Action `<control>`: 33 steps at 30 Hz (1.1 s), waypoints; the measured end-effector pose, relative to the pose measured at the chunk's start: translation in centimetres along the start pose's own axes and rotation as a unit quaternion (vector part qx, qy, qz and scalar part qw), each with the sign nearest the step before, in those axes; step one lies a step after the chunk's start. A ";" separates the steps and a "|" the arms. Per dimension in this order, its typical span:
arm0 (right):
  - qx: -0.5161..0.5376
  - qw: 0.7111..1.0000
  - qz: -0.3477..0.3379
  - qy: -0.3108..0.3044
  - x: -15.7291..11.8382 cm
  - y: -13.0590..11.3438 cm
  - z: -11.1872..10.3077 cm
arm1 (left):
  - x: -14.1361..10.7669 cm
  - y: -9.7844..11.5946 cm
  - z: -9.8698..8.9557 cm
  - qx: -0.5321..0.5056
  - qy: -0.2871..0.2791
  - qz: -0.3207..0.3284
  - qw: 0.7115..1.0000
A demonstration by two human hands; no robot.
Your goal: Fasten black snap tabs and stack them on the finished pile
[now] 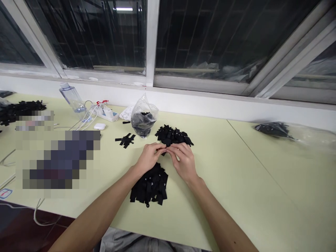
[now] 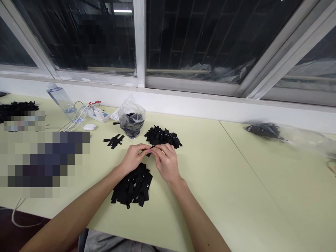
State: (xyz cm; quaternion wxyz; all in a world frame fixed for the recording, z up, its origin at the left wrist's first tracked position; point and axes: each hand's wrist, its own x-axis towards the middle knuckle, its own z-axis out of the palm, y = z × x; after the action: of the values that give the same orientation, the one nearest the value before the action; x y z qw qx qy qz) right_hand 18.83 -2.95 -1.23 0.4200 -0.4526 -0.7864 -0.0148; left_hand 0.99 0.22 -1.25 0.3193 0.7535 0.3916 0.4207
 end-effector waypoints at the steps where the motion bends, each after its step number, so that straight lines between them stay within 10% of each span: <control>1: 0.001 1.000 0.000 -0.002 0.0 0.0 -0.1 | 0.0 0.0 0.0 0.005 0.004 0.001 1.000; 33: 0.054 0.998 0.026 0.010 0.3 0.3 -1.0 | -0.1 0.3 -0.1 -0.042 -0.030 -0.008 0.999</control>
State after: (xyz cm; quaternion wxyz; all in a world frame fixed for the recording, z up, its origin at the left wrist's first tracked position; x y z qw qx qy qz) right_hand 19.59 -2.98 -0.46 0.4522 -0.4498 -0.7695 0.0339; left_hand 0.93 -0.04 -0.98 0.3655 0.7489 0.3695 0.4110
